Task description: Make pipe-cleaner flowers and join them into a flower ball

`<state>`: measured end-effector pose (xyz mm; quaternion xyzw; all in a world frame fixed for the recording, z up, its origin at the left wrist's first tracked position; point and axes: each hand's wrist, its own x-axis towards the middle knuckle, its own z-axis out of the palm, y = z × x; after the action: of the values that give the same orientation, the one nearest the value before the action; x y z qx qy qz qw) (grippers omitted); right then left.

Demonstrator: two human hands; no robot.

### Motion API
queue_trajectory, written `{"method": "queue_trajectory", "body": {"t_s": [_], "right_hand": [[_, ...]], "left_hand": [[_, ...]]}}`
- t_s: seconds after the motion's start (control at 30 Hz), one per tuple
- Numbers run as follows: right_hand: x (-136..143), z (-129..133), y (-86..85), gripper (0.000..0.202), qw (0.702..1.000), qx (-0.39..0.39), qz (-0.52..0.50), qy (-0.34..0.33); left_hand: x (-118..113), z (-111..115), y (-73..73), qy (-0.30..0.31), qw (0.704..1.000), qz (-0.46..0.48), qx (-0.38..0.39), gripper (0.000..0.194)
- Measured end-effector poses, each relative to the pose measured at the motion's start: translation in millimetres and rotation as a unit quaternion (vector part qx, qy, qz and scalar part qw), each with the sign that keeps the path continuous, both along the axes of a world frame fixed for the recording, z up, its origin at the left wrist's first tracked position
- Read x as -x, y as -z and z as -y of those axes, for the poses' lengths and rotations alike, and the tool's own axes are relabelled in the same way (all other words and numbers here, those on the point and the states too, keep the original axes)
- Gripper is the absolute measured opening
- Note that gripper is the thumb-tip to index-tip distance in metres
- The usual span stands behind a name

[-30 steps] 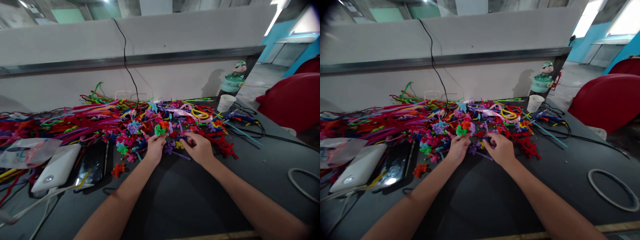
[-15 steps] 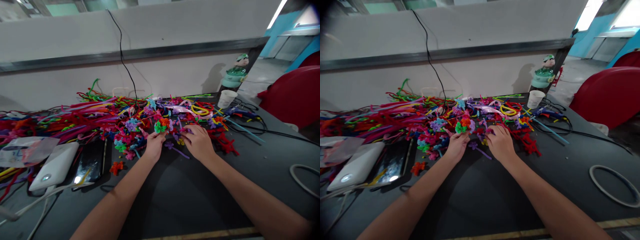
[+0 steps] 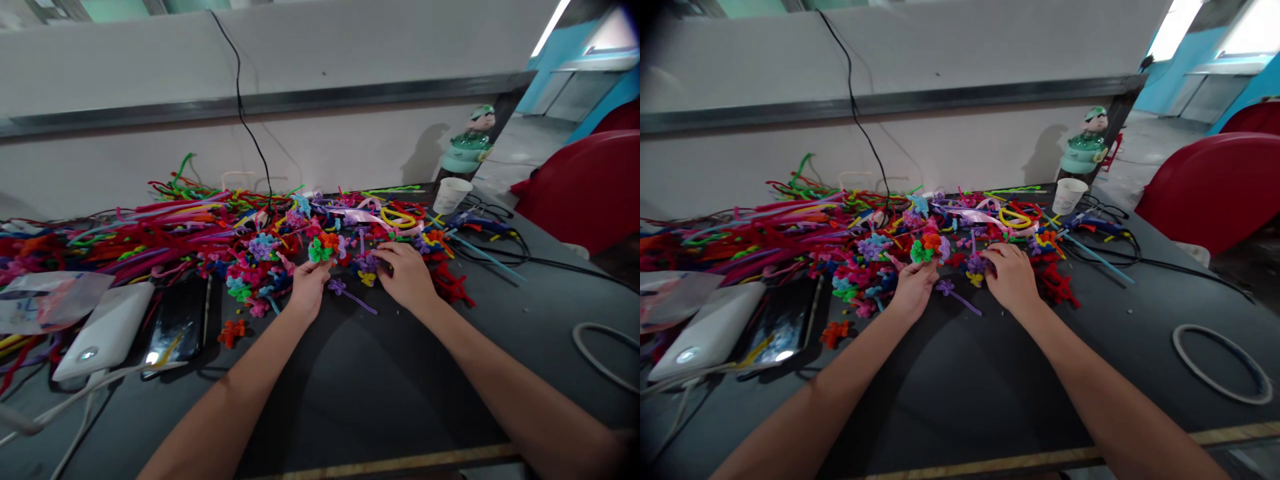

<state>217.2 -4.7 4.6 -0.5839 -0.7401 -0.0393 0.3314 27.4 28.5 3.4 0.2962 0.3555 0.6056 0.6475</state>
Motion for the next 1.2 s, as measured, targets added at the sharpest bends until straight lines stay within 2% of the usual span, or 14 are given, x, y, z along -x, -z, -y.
{"method": "queue_trajectory", "body": {"t_s": [0.13, 0.23, 0.33, 0.47, 0.53, 0.6, 0.8, 0.97, 1.03, 1.1, 1.2], "right_hand": [[4, -2, 1.9, 0.029, 0.995, 0.018, -0.042, -0.084], [7, -3, 5.5, 0.029, 0.992, 0.041, -0.040, -0.109], [10, -3, 6.6, 0.028, 0.993, 0.052, -0.051, -0.097], [16, 2, 1.7, 0.038, 0.995, 0.005, -0.049, -0.085], [18, 4, -0.5, 0.028, 0.995, -0.008, -0.040, -0.088], [20, 4, -0.6, 0.021, 0.995, 0.008, -0.035, -0.089], [24, 0, 5.8, 0.029, 0.999, 0.044, 0.006, -0.027], [22, 2, 3.4, 0.021, 0.998, 0.049, 0.046, -0.020], [22, 3, 1.2, 0.021, 1.000, 0.019, -0.001, -0.020], [22, 3, 0.0, 0.019, 0.995, -0.016, -0.096, -0.019], [23, 2, 0.4, 0.016, 0.955, -0.016, -0.295, -0.026]], "left_hand": [[0, 0, -0.5, -0.004, 1.000, -0.004, 0.002, 0.028], [0, 1, -0.5, 0.000, 1.000, -0.007, 0.001, 0.028], [-1, 1, -0.4, -0.002, 1.000, -0.014, -0.001, 0.028], [-1, 1, 0.5, -0.003, 1.000, -0.020, -0.003, 0.029], [-1, 1, 1.0, 0.002, 1.000, -0.021, -0.006, 0.028], [-1, 1, 1.3, 0.006, 1.000, -0.021, -0.007, 0.029], [-1, 1, 1.1, 0.007, 1.000, -0.023, -0.007, 0.028], [-1, -1, 2.8, 0.000, 0.999, -0.036, -0.007, 0.026], [-2, -1, 2.8, 0.002, 0.999, -0.041, -0.014, 0.026], [-2, 0, 1.7, 0.017, 0.999, -0.032, -0.022, 0.028], [-2, 3, -0.7, 0.058, 0.998, -0.007, -0.027, 0.030]]}}
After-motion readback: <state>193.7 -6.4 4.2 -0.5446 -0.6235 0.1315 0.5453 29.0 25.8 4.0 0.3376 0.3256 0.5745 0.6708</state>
